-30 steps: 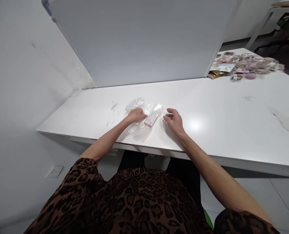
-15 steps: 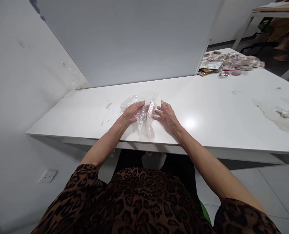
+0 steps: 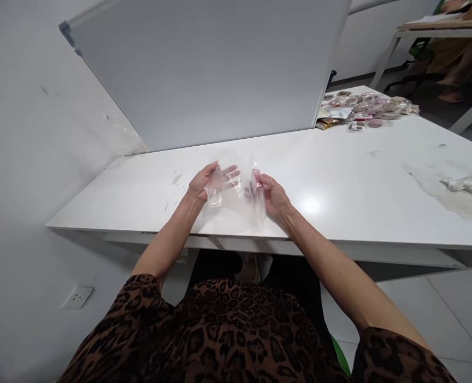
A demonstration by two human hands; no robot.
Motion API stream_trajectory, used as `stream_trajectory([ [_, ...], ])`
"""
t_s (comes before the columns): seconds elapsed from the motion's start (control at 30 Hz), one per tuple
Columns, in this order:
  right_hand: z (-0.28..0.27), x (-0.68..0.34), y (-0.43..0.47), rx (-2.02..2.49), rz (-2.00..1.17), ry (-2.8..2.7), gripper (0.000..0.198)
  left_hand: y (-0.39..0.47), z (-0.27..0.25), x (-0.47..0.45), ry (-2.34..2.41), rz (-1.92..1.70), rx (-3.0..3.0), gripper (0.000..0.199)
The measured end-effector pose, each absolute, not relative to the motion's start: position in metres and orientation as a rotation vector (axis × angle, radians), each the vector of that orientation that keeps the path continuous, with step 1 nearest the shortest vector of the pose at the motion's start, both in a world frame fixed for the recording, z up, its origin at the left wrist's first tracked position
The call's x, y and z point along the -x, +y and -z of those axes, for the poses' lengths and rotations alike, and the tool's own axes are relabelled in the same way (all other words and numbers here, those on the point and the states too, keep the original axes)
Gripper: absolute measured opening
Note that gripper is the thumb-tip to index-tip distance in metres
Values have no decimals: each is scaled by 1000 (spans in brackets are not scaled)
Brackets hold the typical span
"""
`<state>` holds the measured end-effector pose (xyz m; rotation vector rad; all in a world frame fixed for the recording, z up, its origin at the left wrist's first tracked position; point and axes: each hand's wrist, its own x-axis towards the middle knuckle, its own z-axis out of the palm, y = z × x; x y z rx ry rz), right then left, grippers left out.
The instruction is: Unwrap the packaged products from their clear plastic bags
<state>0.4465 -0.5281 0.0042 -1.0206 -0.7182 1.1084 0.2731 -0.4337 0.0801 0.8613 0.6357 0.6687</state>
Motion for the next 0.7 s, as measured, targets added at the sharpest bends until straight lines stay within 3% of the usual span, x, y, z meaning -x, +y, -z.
stream_trajectory([
  [0.1,0,-448,-525,1059,-1154,-584,46,-433,-81,-268,560,-710,-867,23],
  [0.3,12,-457,-522,1188,-928,-654,73,-436,-93,-269,614,-798,-922,34],
  [0.47,14,-457,-524,1245,-757,-830,64,-434,-102,-256,577,-800,-920,38],
  [0.7,12,-460,-524,1261,-653,-839,70,-440,-114,-240,592,-883,-936,33],
])
